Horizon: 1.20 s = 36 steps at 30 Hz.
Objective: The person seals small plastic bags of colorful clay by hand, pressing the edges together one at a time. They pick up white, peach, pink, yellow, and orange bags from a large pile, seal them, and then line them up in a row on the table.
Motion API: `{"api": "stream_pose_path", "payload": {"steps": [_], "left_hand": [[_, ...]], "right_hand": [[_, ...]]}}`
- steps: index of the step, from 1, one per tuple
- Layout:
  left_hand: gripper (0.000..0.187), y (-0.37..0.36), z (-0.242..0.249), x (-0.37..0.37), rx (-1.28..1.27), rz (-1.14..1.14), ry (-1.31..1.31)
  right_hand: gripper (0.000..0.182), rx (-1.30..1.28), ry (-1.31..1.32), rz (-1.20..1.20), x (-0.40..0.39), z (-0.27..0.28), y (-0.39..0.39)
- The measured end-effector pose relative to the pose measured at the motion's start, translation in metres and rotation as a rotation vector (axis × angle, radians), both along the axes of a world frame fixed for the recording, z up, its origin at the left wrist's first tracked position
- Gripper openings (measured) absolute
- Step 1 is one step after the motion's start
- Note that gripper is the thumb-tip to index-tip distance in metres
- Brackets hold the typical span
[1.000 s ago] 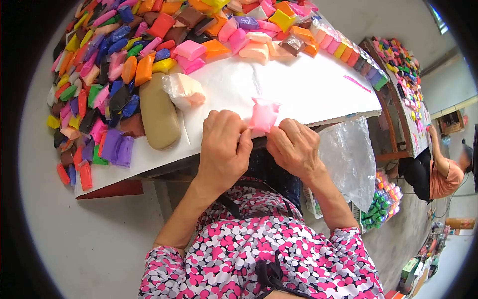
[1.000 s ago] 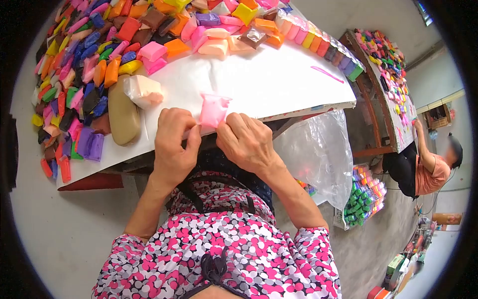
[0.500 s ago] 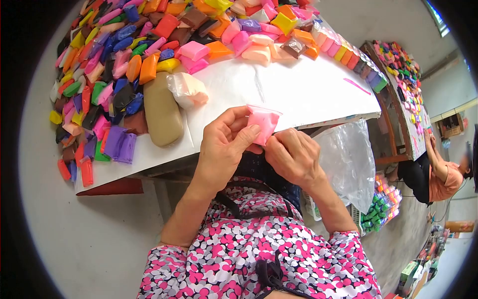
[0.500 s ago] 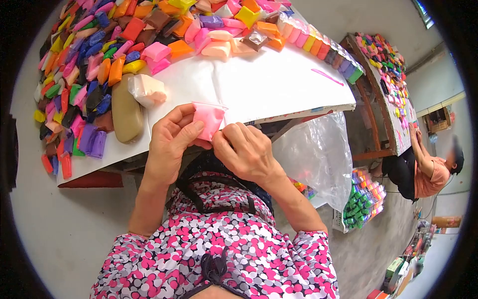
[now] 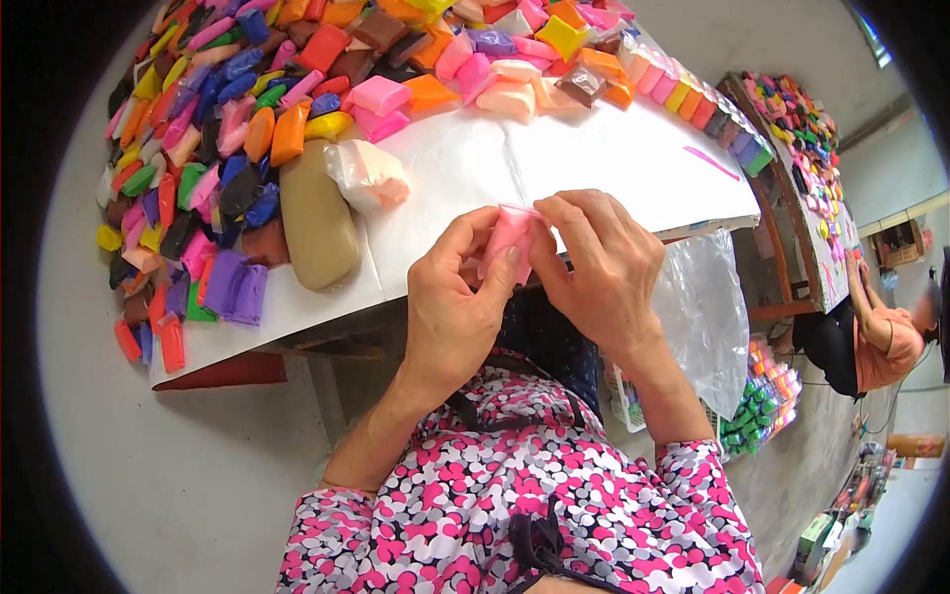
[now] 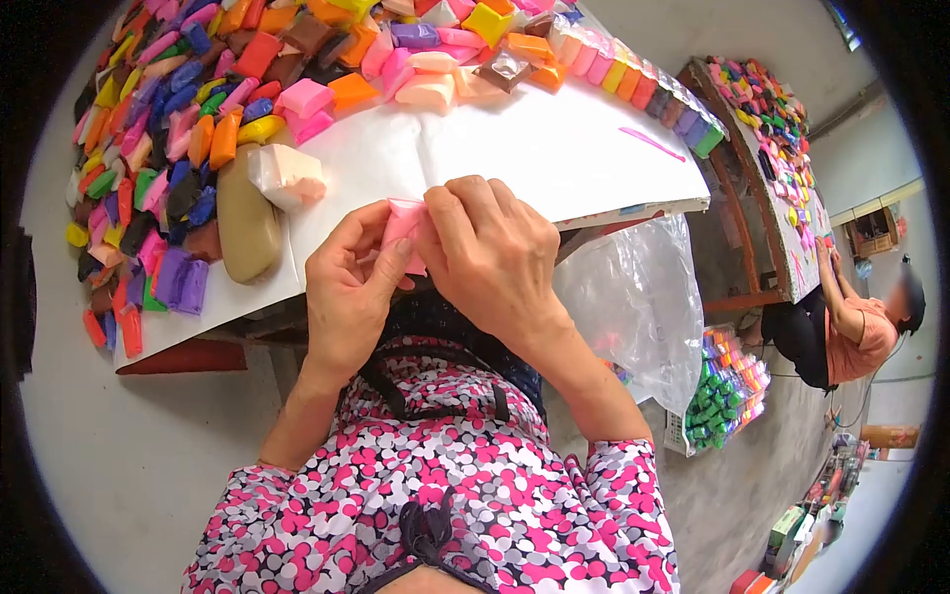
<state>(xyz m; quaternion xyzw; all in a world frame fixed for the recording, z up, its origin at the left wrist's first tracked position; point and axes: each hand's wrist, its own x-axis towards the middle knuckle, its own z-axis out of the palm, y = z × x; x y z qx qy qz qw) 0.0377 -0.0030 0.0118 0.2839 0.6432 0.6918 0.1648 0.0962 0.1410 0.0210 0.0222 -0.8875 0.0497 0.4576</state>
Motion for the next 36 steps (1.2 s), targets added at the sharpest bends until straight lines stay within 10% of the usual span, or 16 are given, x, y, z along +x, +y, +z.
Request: {"api": "stream_pose_path", "payload": {"steps": [36], "left_hand": [[0.02,0.015,-0.004,-0.003,0.084,0.15,0.016]], "right_hand": [[0.033,-0.426,-0.04,0.24,0.009,-0.026,-0.012]]}}
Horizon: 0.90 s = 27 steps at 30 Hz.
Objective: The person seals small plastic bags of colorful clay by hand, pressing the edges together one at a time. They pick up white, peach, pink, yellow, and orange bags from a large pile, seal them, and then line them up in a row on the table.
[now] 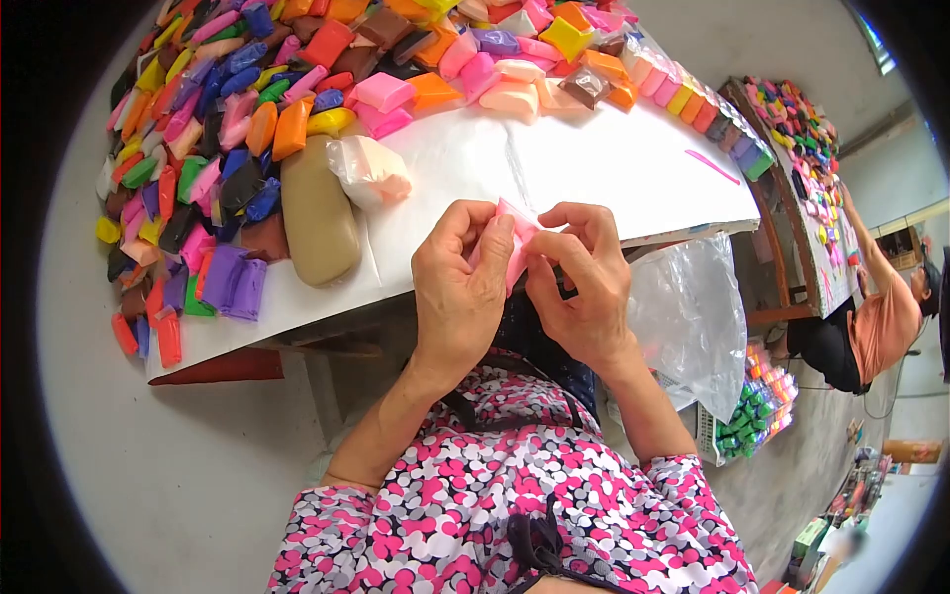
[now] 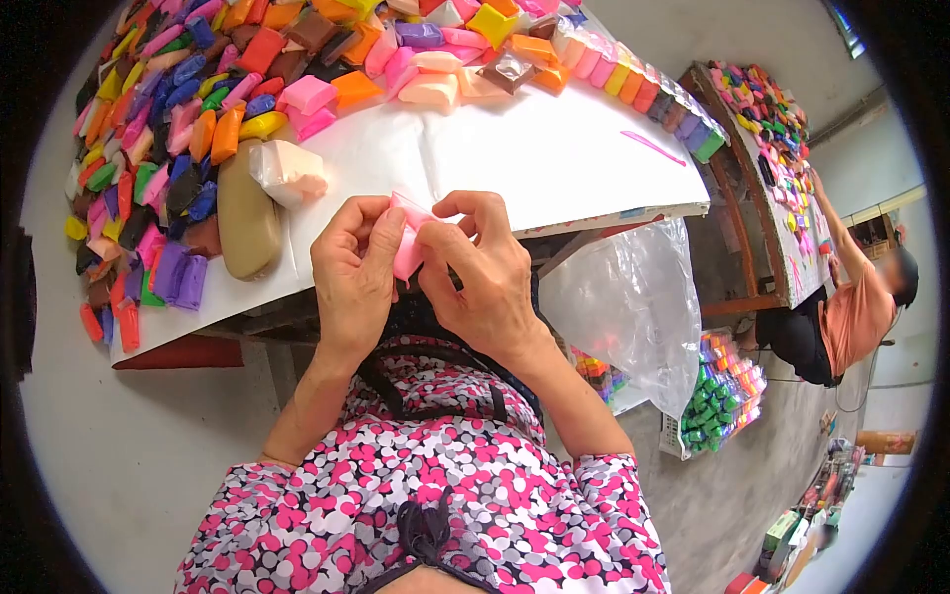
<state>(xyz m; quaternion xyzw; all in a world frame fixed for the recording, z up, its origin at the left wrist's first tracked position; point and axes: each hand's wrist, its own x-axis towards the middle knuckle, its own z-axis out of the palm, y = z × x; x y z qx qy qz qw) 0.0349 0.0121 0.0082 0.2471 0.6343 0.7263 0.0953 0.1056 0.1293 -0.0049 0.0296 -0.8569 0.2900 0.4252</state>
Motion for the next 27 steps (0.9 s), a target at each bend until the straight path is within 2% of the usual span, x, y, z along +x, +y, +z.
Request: {"api": "stream_pose_path", "payload": {"steps": [21,27], "left_hand": [[0.019,-0.0003,0.0009,0.0002,-0.005,-0.026,-0.006],[0.018,0.0009,0.0006,0.0015,-0.024,-0.015,-0.008]], "right_hand": [[0.033,0.008,0.046,0.02,-0.0015,-0.0023,0.0018],[0.038,-0.006,0.003,0.021,0.0016,-0.0027,0.0044]]}}
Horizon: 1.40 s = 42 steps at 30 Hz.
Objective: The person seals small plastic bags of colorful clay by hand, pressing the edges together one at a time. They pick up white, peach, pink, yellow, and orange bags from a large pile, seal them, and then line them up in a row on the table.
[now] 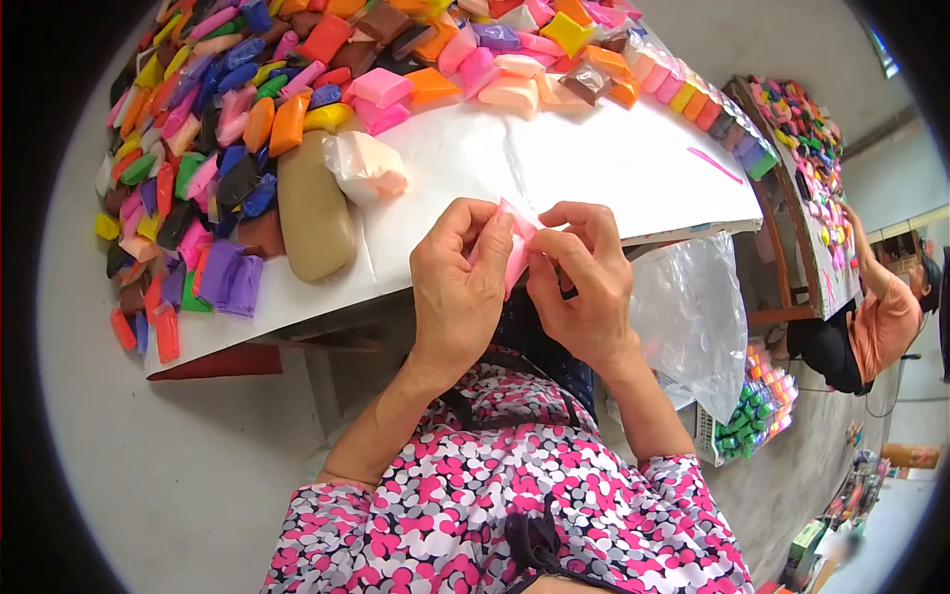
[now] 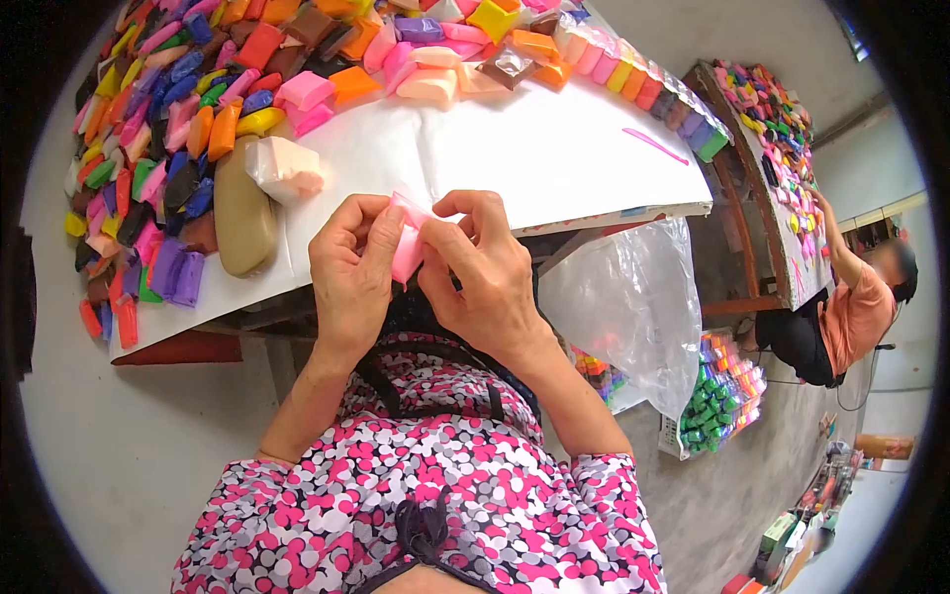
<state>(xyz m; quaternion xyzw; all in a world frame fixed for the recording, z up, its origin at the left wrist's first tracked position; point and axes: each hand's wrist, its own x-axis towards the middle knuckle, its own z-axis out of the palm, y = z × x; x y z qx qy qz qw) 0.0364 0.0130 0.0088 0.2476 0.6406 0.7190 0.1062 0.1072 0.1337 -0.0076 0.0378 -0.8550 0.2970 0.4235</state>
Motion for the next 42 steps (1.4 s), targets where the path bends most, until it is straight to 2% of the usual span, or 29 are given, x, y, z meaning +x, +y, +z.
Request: {"api": "stream_pose_path", "payload": {"steps": [18,36,42], "left_hand": [[0.017,0.0006,-0.002,-0.0009,-0.008,0.005,0.017],[0.018,-0.0006,-0.001,-0.0004,-0.022,0.01,0.016],[0.018,0.0005,-0.0008,-0.0013,-0.01,0.011,0.017]], "right_hand": [[0.029,-0.049,-0.022,0.044,-0.0004,0.0052,-0.0009],[0.032,0.039,-0.025,0.047,0.0009,0.0069,0.0029],[0.027,0.005,-0.026,0.043,-0.0027,0.0092,-0.0016]]}}
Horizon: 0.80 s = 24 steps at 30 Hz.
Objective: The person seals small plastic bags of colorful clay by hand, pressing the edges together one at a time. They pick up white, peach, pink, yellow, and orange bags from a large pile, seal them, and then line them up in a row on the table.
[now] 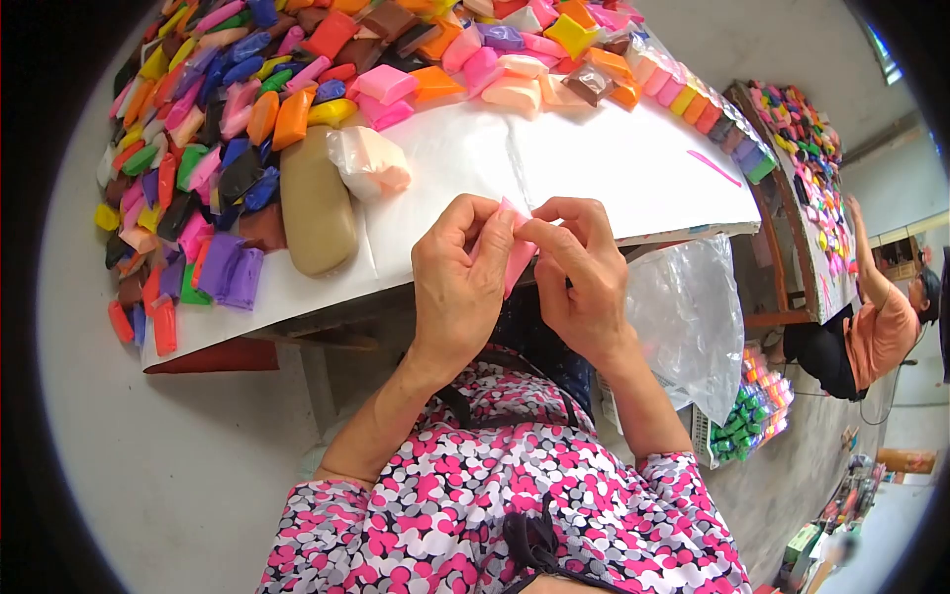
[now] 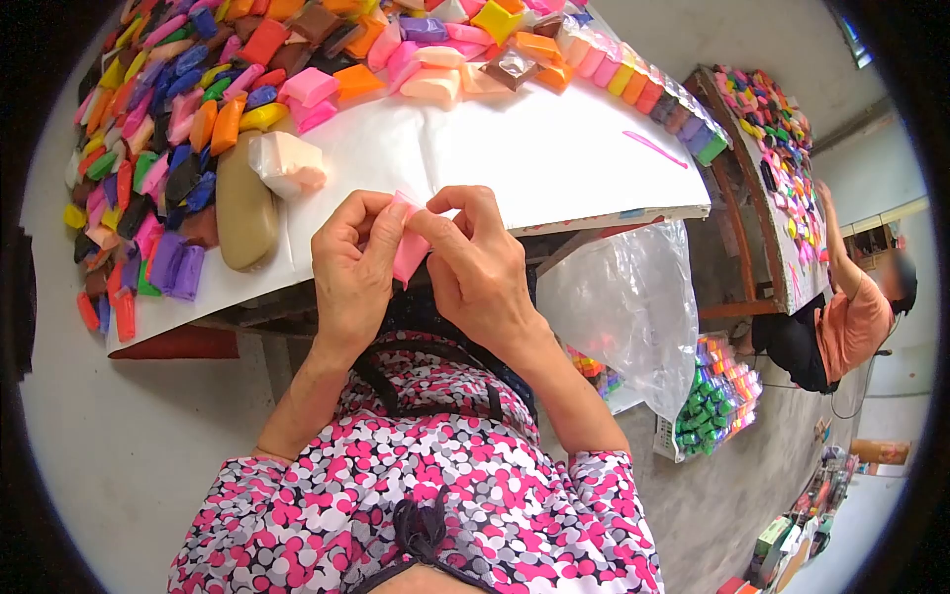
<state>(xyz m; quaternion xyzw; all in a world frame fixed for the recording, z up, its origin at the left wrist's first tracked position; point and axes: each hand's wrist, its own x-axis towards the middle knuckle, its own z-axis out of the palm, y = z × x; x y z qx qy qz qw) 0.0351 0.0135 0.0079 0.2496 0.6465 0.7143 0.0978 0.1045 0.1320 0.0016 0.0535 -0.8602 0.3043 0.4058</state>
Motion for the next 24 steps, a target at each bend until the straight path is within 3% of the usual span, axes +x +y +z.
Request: {"api": "stream_pose_path", "payload": {"steps": [6,10,12,16,24], "left_hand": [[0.02,-0.001,0.003,0.0,0.003,-0.001,-0.031],[0.02,0.002,-0.001,0.001,0.036,0.008,-0.026],[0.02,0.002,0.0,0.001,0.035,0.001,-0.025],[0.02,0.001,-0.001,0.001,0.051,-0.014,-0.026],[0.02,-0.002,0.0,0.002,0.06,-0.053,-0.093]], "right_hand": [[0.019,0.026,0.011,-0.015,0.004,-0.008,0.014],[0.009,-0.348,-0.022,-0.096,0.006,0.001,0.005],[0.006,-0.344,-0.088,-0.102,0.004,0.011,0.002],[0.011,-0.298,-0.21,-0.077,-0.005,0.016,0.002],[0.022,-0.619,-0.353,0.067,-0.012,0.013,0.014]]}}
